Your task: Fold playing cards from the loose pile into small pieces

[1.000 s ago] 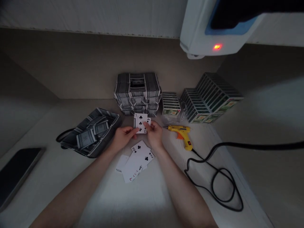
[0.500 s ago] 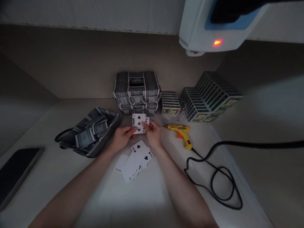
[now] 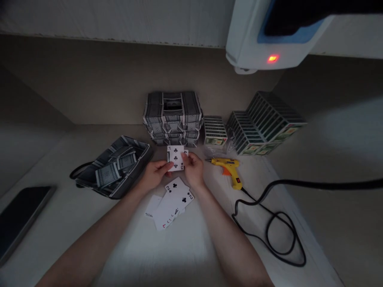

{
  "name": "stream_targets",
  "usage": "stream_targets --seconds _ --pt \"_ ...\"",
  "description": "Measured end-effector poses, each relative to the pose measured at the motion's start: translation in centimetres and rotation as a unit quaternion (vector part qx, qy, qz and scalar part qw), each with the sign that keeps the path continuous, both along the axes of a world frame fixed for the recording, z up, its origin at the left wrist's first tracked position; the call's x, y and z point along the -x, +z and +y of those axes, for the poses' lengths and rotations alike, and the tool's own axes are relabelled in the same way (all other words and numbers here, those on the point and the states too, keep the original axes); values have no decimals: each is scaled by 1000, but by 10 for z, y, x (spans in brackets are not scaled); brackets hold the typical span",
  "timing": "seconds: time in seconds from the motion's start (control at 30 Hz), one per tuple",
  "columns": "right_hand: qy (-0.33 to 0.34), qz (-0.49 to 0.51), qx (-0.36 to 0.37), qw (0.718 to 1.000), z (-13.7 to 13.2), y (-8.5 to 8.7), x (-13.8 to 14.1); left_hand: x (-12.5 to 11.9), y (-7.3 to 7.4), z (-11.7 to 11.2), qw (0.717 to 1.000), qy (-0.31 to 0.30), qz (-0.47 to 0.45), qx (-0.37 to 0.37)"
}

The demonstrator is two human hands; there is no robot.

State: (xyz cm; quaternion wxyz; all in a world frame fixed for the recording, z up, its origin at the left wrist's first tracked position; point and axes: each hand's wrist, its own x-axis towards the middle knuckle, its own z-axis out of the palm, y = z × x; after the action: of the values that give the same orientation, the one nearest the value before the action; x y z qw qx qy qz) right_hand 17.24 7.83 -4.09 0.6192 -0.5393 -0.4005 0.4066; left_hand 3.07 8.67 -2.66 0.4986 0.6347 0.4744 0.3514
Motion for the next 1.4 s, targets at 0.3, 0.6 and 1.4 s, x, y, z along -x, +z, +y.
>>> stream_targets --seconds 0.3,0.6,1.4 --pt "14 5 -6 1000 -1 1 1 0 0 9 992 75 -92 -36" --pt "1 8 4 1000 -2 3 0 0 2 9 997 46 -60 -27" --pt "17 -11 3 1000 0 0 -2 1 4 9 998 31 -47 -14"
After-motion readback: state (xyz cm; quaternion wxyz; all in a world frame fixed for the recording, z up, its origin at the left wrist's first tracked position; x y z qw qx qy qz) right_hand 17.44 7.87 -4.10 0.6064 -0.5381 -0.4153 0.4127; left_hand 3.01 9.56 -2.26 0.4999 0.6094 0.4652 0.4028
